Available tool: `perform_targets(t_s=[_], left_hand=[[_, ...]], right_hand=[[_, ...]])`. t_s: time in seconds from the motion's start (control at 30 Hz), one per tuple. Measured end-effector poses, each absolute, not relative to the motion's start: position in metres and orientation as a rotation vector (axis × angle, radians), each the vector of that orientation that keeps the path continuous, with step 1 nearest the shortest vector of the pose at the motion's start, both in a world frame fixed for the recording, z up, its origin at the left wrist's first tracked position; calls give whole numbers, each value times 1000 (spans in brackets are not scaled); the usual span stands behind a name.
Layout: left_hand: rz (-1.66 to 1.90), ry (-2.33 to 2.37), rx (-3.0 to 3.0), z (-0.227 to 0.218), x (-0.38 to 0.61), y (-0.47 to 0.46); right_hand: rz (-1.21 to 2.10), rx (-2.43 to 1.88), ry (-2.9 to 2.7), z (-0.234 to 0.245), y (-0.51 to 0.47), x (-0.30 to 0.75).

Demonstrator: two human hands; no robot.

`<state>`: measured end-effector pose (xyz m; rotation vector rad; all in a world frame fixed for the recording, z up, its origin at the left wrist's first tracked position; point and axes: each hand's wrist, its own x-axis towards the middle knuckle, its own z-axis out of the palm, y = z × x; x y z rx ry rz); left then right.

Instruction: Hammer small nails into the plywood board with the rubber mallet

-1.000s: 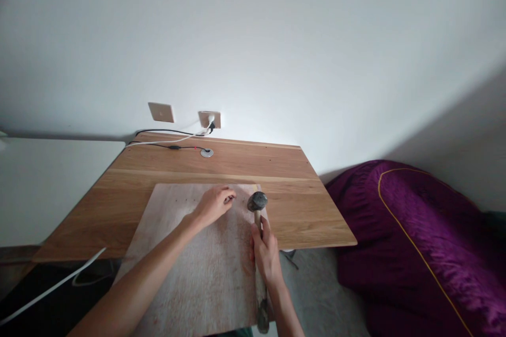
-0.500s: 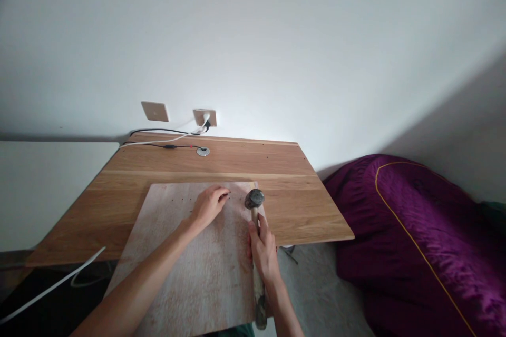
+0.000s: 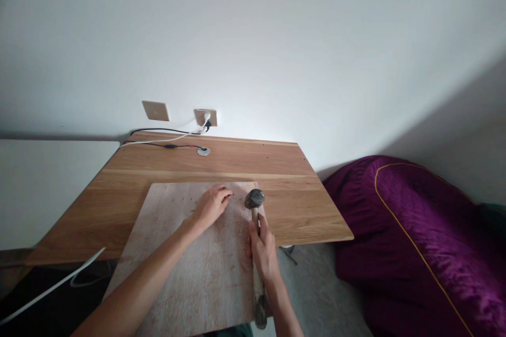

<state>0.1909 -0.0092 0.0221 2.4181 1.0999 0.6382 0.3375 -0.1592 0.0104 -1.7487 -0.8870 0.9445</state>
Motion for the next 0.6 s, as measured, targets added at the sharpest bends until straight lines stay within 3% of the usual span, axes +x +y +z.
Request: perform_targets(t_s=[0.6], left_hand=[[787,1193,2230,4,198,-17]], right_hand=[[1031,-1632,-905,38,-150,328]])
